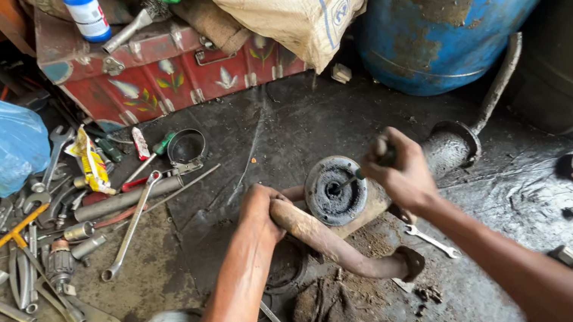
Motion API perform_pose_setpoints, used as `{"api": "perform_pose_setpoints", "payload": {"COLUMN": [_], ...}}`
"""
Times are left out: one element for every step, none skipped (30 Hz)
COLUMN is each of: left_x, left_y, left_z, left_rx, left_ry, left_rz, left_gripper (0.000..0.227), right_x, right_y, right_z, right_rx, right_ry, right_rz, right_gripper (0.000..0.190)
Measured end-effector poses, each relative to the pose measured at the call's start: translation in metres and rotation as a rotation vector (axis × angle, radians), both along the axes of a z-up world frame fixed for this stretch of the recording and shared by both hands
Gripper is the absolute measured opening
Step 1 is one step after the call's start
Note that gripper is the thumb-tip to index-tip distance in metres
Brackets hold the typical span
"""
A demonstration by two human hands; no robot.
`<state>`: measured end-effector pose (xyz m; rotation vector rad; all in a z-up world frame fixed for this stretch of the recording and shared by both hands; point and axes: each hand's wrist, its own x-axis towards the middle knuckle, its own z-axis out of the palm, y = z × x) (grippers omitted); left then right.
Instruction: The person is sitting on the floor in a workshop, using a wrench to loosen and remove bolts from a rusty exhaust muffler. After removing the bolts, they use a screwdriver and a hammer to separate the muffler into two pieces.
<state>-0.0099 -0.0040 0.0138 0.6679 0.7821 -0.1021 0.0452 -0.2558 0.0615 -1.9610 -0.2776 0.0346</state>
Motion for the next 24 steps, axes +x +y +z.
{"api": "perform_pose_setpoints", "payload": {"left_x": [0.001,0.002,0.002,0.002,0.002,0.002,0.003,0.003,0.001,0.0,0.0,-0.001,-0.001,-0.003,-0.005,-0.005,-0.004,-0.003,-0.003,-0.003,-0.003,-0.004,-0.003,-0.001], "left_y": [0.0,-0.002,-0.003,-0.002,-0.002,-0.001,-0.001,-0.001,-0.002,-0.003,-0.004,-0.005,-0.006,-0.006,-0.006,-0.007,-0.008,-0.008,-0.009,-0.008,-0.005,-0.003,-0.002,-0.002], "left_z": [0.004,0.008,0.01,0.01,0.009,0.008,0.007,0.006,0.005,0.006,0.009,0.01,0.013,0.015,0.018,0.02,0.022,0.021,0.018,0.013,0.008,0.001,-0.004,-0.007], "left_rx": [0.007,0.016,0.023,0.031,0.039,0.022,0.005,-0.008,-0.01,-0.01,-0.01,-0.009,-0.007,-0.004,0.034,0.071,0.107,0.128,0.149,0.171,0.169,0.165,0.161,0.185], "left_ry": [0.032,0.061,0.062,0.062,0.062,0.036,0.009,-0.018,-0.01,-0.005,0.0,-0.013,-0.027,-0.038,-0.016,0.001,0.019,0.019,0.02,0.019,-0.01,-0.041,-0.071,-0.087], "left_rz": [0.01,0.015,0.017,0.021,0.025,-0.009,-0.043,-0.077,-0.068,-0.06,-0.053,-0.066,-0.079,-0.091,-0.089,-0.087,-0.086,-0.116,-0.145,-0.174,-0.218,-0.259,-0.301,-0.309], "left_gripper": [0.048,0.049,0.051,0.053,0.056,0.059,0.063,0.067,0.067,0.067,0.067,0.068,0.068,0.069,0.072,0.076,0.081,0.077,0.073,0.07,0.07,0.071,0.072,0.071], "right_x": [-0.002,-0.005,-0.009,-0.014,-0.019,-0.025,-0.031,-0.038,-0.045,-0.049,-0.051,-0.052,-0.052,-0.055,-0.06,-0.063,-0.065,-0.066,-0.068,-0.068,-0.064,-0.057,-0.052,-0.048], "right_y": [-0.018,-0.035,-0.049,-0.059,-0.069,-0.078,-0.086,-0.091,-0.092,-0.09,-0.088,-0.087,-0.086,-0.084,-0.083,-0.081,-0.079,-0.075,-0.071,-0.066,-0.06,-0.056,-0.054,-0.051], "right_z": [0.005,0.008,0.008,0.006,0.002,-0.002,-0.007,-0.013,-0.022,-0.031,-0.039,-0.047,-0.053,-0.059,-0.064,-0.067,-0.069,-0.069,-0.069,-0.068,-0.066,-0.064,-0.061,-0.06], "right_rx": [-0.083,-0.166,-0.292,-0.416,-0.54,-0.615,-0.688,-0.759,-0.773,-0.786,-0.798,-0.743,-0.688,-0.632,-0.637,-0.645,-0.653,-0.643,-0.632,-0.62,-0.58,-0.542,-0.504,-0.536], "right_ry": [-0.027,-0.056,-0.001,0.053,0.109,0.152,0.196,0.24,0.277,0.311,0.345,0.324,0.302,0.283,0.276,0.265,0.255,0.193,0.131,0.068,-0.004,-0.075,-0.146,-0.225], "right_rz": [0.084,0.164,0.159,0.154,0.148,0.169,0.189,0.208,0.202,0.194,0.185,0.145,0.105,0.067,0.059,0.049,0.039,0.02,0.002,-0.017,-0.001,0.017,0.034,0.088], "right_gripper": [0.015,0.019,0.022,0.025,0.029,0.034,0.039,0.043,0.042,0.042,0.043,0.044,0.045,0.047,0.046,0.045,0.045,0.045,0.045,0.045,0.045,0.045,0.045,0.042]}}
